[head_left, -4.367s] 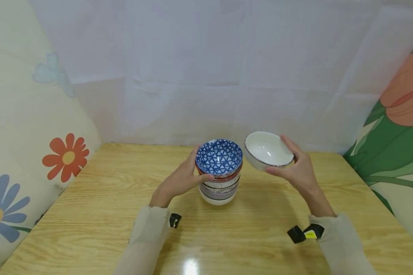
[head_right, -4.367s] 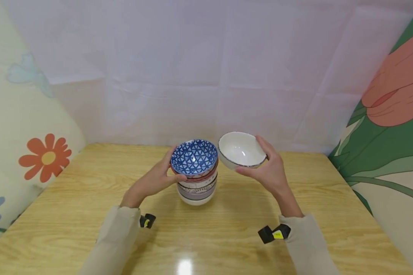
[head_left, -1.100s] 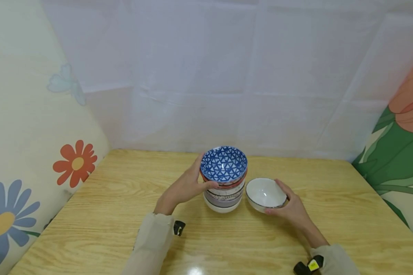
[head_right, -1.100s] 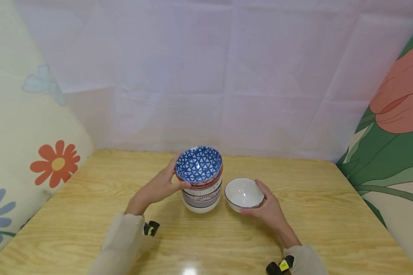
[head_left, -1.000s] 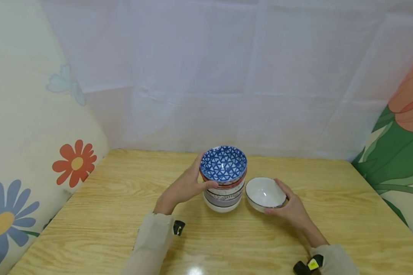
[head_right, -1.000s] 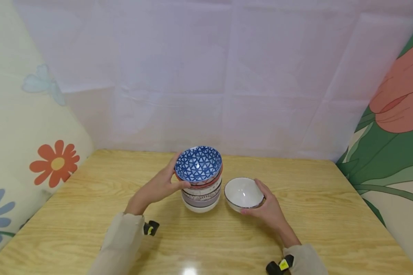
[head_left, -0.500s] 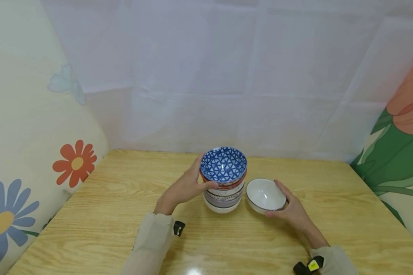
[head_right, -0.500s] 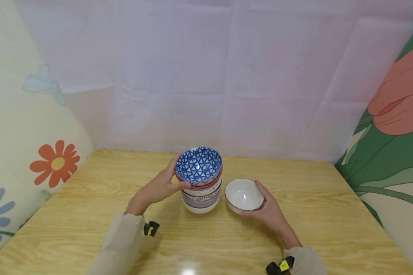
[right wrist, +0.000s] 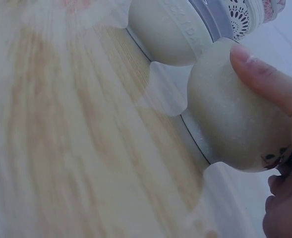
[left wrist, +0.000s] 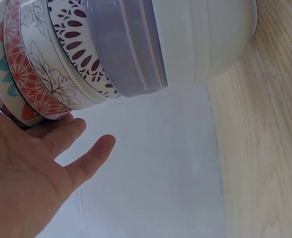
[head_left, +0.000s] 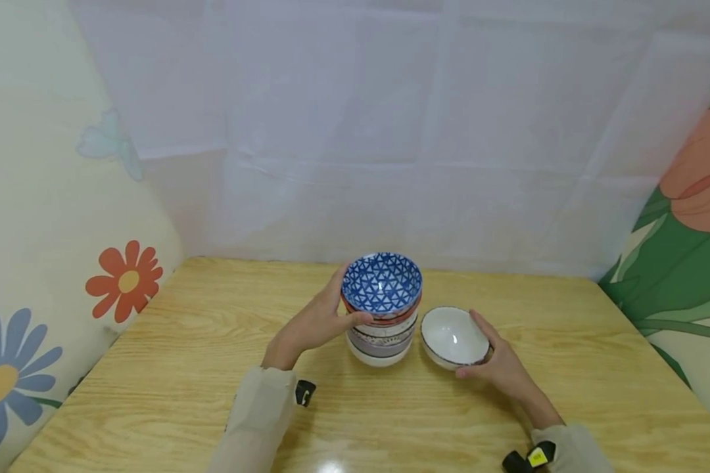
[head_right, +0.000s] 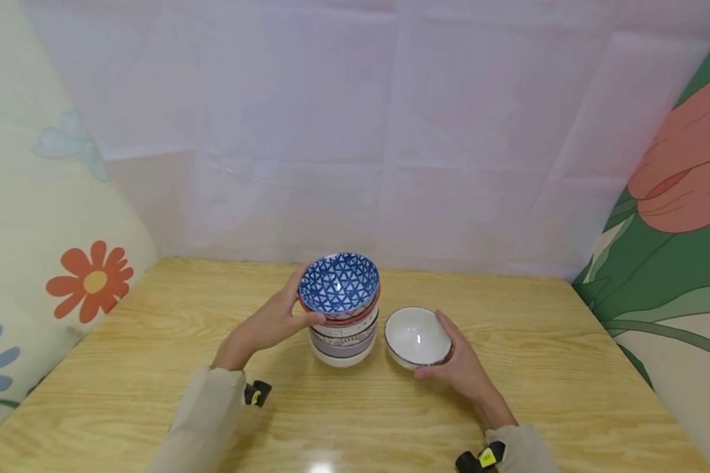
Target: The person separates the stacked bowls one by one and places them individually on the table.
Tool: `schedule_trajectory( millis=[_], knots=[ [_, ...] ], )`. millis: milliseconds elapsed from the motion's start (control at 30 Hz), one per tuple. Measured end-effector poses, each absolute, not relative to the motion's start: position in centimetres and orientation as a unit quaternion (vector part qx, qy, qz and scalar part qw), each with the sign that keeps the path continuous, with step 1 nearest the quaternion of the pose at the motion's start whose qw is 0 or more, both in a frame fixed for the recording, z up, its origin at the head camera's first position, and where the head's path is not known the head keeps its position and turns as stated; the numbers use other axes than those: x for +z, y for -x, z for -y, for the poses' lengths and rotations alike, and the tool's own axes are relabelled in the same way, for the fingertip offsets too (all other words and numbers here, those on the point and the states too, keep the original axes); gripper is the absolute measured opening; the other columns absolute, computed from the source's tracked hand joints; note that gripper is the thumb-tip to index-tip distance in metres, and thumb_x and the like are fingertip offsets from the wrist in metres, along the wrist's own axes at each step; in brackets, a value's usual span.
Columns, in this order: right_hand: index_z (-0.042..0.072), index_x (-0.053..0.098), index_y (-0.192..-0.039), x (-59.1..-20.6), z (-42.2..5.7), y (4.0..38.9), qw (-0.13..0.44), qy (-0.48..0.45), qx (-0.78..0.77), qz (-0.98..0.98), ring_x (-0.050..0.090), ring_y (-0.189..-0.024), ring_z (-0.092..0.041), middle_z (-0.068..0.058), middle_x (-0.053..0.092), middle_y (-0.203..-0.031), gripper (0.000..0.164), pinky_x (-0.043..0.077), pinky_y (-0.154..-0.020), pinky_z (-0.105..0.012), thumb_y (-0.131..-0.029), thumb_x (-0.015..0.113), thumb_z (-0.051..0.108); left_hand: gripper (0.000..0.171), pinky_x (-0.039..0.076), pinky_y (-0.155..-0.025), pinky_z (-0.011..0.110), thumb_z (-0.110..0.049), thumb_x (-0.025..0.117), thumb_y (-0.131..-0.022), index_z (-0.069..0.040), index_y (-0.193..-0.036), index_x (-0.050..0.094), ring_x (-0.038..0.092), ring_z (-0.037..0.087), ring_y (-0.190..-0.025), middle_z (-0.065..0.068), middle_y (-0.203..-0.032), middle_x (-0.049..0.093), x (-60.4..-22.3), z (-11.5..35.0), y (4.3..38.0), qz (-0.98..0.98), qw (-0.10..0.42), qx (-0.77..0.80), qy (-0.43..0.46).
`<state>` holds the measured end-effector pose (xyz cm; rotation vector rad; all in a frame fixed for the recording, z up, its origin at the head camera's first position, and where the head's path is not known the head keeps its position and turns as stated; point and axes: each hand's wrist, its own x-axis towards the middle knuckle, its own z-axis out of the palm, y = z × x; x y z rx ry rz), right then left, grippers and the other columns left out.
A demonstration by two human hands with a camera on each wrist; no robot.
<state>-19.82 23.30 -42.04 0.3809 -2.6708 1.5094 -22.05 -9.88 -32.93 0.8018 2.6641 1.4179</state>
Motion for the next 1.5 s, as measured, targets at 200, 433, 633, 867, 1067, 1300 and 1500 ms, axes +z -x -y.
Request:
schedule_trajectory(
  millis=[200, 433, 633, 867, 1067, 1300, 1500],
  knots=[
    [0.012, 0.016, -0.144, -42.0, -23.4, 19.8, 0.016, -0.121, 0.487, 0.865, 0.011, -0.133, -0.039, -0.016, 0.013, -0.148, 0.11, 0.009, -0.102, -0.06, -0.058, 0.084, 0.02, 0.093, 0.028, -0.102, 0.049, -0.051, 0.062, -0.076, -0.025, -0.143, 0.003, 0.027, 0.025, -0.131, 0.005, -0.147, 0.02, -32.9, 9.9, 22.0, -0.854, 0.009, 0.453, -0.254],
    [0.013, 0.019, -0.144, -41.8, -23.6, 19.7, 0.028, -0.133, 0.498, 0.857, 0.003, -0.134, -0.041, -0.02, 0.012, -0.147, 0.109, 0.003, -0.101, -0.062, -0.056, 0.084, 0.012, 0.092, 0.027, -0.103, 0.048, -0.049, 0.062, -0.078, -0.022, -0.144, 0.004, 0.027, 0.025, -0.131, 0.005, -0.146, 0.02, -32.8, 9.9, 22.1, -0.852, 0.008, 0.454, -0.259],
    [0.013, 0.018, -0.144, -41.5, -23.8, 19.7, 0.031, -0.136, 0.498, 0.856, 0.001, -0.134, -0.041, -0.02, 0.011, -0.147, 0.108, 0.002, -0.101, -0.063, -0.057, 0.083, 0.011, 0.091, 0.028, -0.103, 0.048, -0.049, 0.062, -0.078, -0.024, -0.143, 0.003, 0.028, 0.024, -0.13, 0.005, -0.146, 0.021, -32.8, 9.8, 22.1, -0.848, 0.013, 0.463, -0.257],
    [0.015, 0.018, -0.144, -40.4, -23.8, 20.1, 0.043, -0.125, 0.464, 0.876, 0.004, -0.134, -0.039, -0.018, 0.013, -0.148, 0.103, 0.007, -0.101, -0.062, -0.063, 0.081, 0.017, 0.092, 0.029, -0.102, 0.049, -0.051, 0.061, -0.077, -0.024, -0.143, 0.003, 0.028, 0.025, -0.13, 0.005, -0.145, 0.02, -32.9, 9.8, 22.1, -0.852, 0.002, 0.455, -0.257],
    [0.016, 0.018, -0.144, -38.7, -23.0, 20.5, 0.037, -0.128, 0.448, 0.884, 0.003, -0.134, -0.04, -0.018, 0.013, -0.148, 0.1, 0.009, -0.099, -0.066, -0.065, 0.08, 0.018, 0.095, 0.028, -0.103, 0.048, -0.052, 0.062, -0.076, -0.021, -0.144, 0.003, 0.027, 0.026, -0.13, 0.007, -0.146, 0.019, -32.7, 9.8, 22.0, -0.856, -0.001, 0.454, -0.247],
    [0.022, 0.02, -0.143, -37.2, -22.1, 21.1, 0.044, -0.153, 0.432, 0.888, 0.009, -0.133, -0.041, -0.016, 0.012, -0.148, 0.101, 0.014, -0.097, -0.066, -0.063, 0.081, 0.02, 0.094, 0.028, -0.103, 0.048, -0.05, 0.063, -0.076, -0.023, -0.144, 0.004, 0.028, 0.024, -0.13, 0.006, -0.146, 0.019, -32.9, 9.8, 22.1, -0.847, -0.001, 0.467, -0.255],
    [0.024, 0.018, -0.144, -36.0, -21.3, 21.5, 0.037, -0.178, 0.43, 0.884, 0.009, -0.134, -0.039, -0.012, 0.011, -0.149, 0.099, 0.016, -0.096, -0.067, -0.066, 0.08, 0.02, 0.094, 0.028, -0.103, 0.047, -0.049, 0.064, -0.076, -0.023, -0.144, 0.004, 0.029, 0.024, -0.13, 0.006, -0.146, 0.02, -32.9, 9.8, 22.2, -0.842, -0.004, 0.47, -0.264]
  ],
)
